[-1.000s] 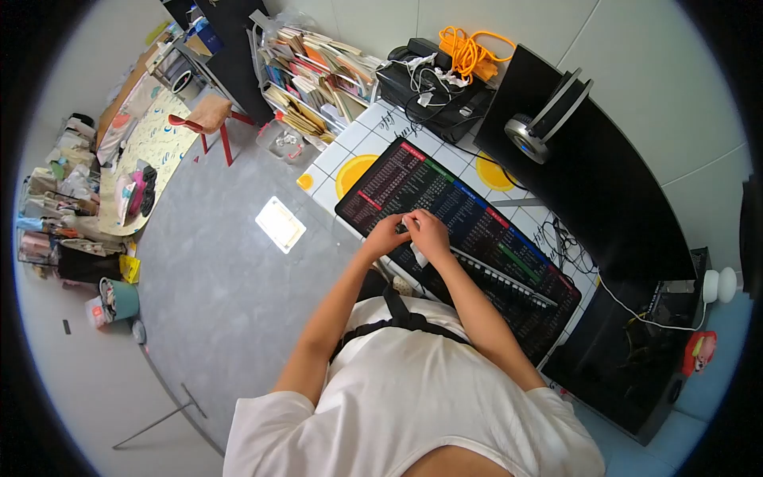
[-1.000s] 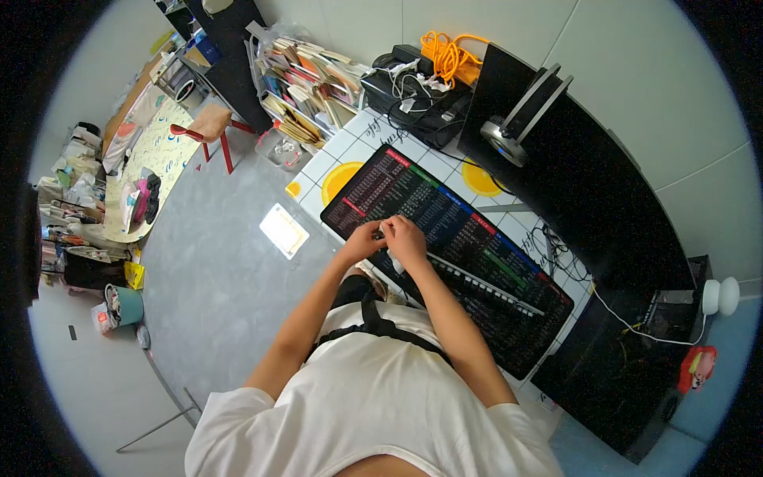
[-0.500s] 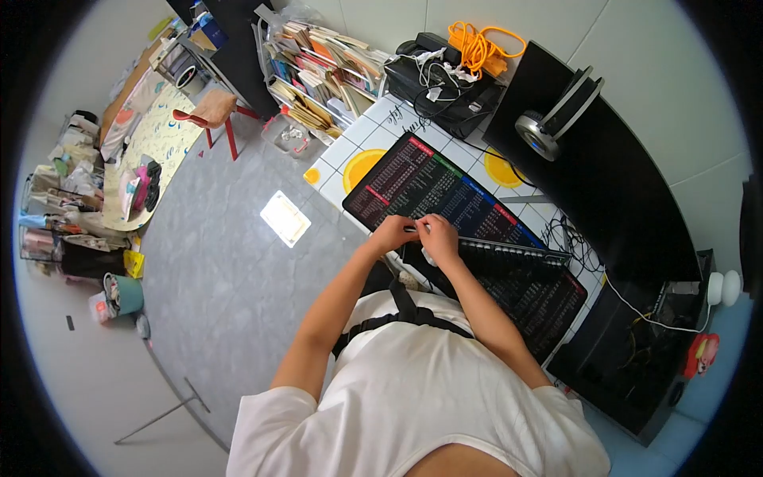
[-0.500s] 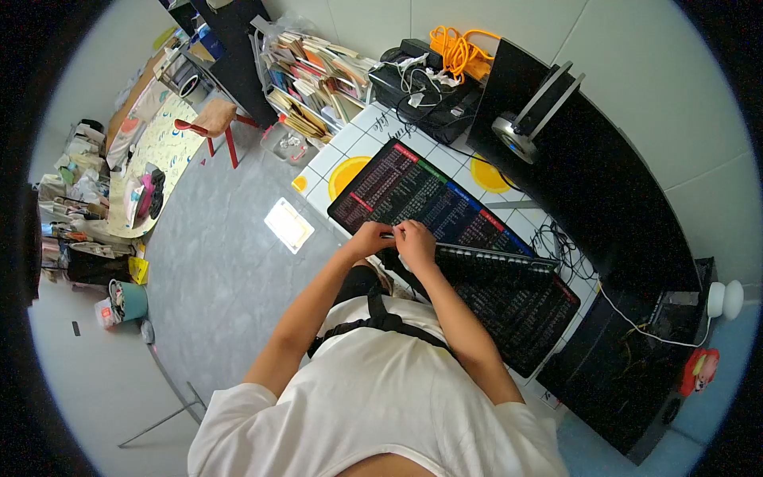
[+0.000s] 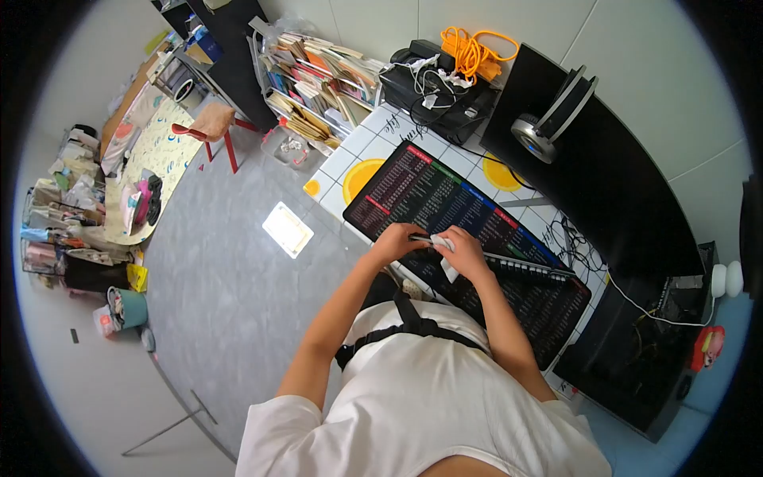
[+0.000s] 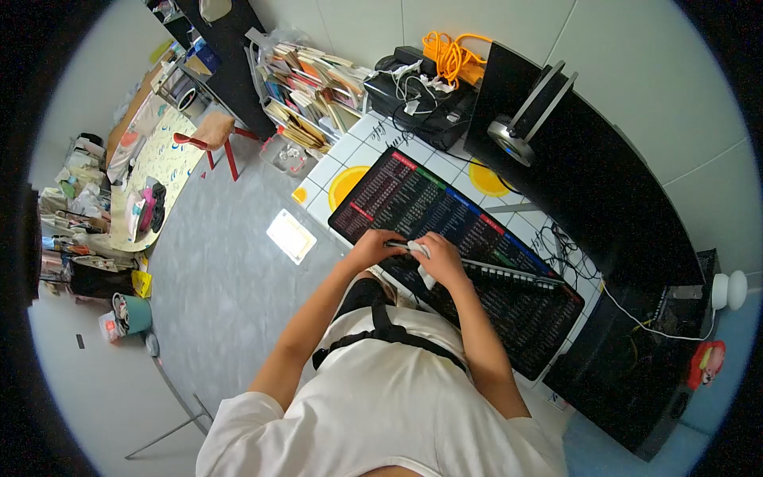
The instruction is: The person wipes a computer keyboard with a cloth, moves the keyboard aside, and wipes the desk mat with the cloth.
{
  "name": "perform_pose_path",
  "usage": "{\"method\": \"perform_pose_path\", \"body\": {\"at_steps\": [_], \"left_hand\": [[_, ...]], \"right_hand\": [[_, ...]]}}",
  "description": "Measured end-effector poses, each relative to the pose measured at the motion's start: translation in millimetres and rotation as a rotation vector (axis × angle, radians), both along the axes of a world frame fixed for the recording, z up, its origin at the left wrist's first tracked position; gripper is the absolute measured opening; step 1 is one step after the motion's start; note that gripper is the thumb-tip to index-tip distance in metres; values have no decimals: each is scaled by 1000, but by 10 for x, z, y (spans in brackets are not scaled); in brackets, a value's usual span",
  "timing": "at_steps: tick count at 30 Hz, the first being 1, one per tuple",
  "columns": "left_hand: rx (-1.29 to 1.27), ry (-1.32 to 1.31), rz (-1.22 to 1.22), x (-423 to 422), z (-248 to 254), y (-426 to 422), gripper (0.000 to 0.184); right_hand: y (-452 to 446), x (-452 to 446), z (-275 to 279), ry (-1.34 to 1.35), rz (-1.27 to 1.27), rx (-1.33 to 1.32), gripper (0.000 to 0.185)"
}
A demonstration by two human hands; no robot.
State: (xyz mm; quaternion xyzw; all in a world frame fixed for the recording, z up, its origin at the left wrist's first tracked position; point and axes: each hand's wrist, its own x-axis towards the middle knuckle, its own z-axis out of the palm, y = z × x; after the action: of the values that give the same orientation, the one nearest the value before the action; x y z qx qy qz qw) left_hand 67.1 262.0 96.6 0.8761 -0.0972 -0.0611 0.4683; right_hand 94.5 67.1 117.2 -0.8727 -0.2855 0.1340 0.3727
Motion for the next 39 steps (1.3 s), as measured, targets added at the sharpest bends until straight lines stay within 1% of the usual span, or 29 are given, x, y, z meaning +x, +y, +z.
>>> {"method": "perform_pose_path", "body": {"at_steps": [2,3,5,6,7,9,11,13,15,16,17,18,19,21,22,23,25,26,27,29,31,33,34,36,37,39], "left_hand": [[26,38,-131,57,96,57,30],[30,36,-137,111,126,97,30],[49,56,-340,224,161,169,34],[96,48,-356,268,173,209,37],[153,52,-392,306,183,247,37],[293,36,-469,361,254,263,35],[311,45,-518,411,310,246,32],[427,179,-580,428,347,171,29],[415,141,-545,326,162,152,27],[243,58,-359,221,45,139,26],[72,-27,-174,117,34,103,25],[0,68,-86,26,26,59,26],[0,75,-87,1,4,42,26],[-110,20,63,-147,-53,-18,27],[-73,46,114,-198,-48,-43,28],[-73,48,113,-196,-1,-64,28],[-126,142,139,-197,80,-82,29],[-199,108,144,-186,-50,-71,29],[-182,49,151,-168,-99,-92,27],[-121,107,143,-194,-96,-66,27],[126,-336,121,-218,-34,-57,28],[139,-359,137,-228,-30,-96,29],[119,-379,153,-258,-42,-111,27],[99,-419,171,-321,-33,-110,25],[100,-425,169,-305,-49,-123,25],[-68,-357,272,-322,-117,-172,26]], "right_hand": [[12,-44,-11,-53,-11,10,21],[9,-74,-18,-98,-20,12,21],[14,-104,-36,-100,-51,4,19],[10,-120,-45,-136,-62,41,19],[6,-132,-56,-172,-72,78,18],[6,-161,-74,-180,-87,71,18],[11,-155,-113,-189,-100,67,18],[2,-167,-144,-263,-133,83,17],[-10,-191,-107,-283,-142,112,17],[-22,-186,-92,-247,-157,104,17],[-26,-178,-72,-211,-174,96,17],[-27,-165,-42,-167,-163,92,16],[-2,-148,-56,-160,-165,92,16],[79,-146,-120,-179,-126,110,21],[124,-155,-182,-228,-135,59,25],[154,-129,-155,-227,-136,59,25],[200,-112,-88,-86,-157,-3,22],[188,-81,-118,-40,-151,19,20],[176,-7,-116,-57,-156,26,20],[95,-91,-123,-28,-173,97,19],[-28,-138,-166,-21,-192,109,20],[-101,-117,-187,-322,-282,145,12],[-110,-140,-196,-321,-285,146,12],[-100,-188,-156,-437,-264,196,9],[-84,-196,-199,-465,-212,192,10],[-5,-187,-219,-446,-126,225,11]]}}
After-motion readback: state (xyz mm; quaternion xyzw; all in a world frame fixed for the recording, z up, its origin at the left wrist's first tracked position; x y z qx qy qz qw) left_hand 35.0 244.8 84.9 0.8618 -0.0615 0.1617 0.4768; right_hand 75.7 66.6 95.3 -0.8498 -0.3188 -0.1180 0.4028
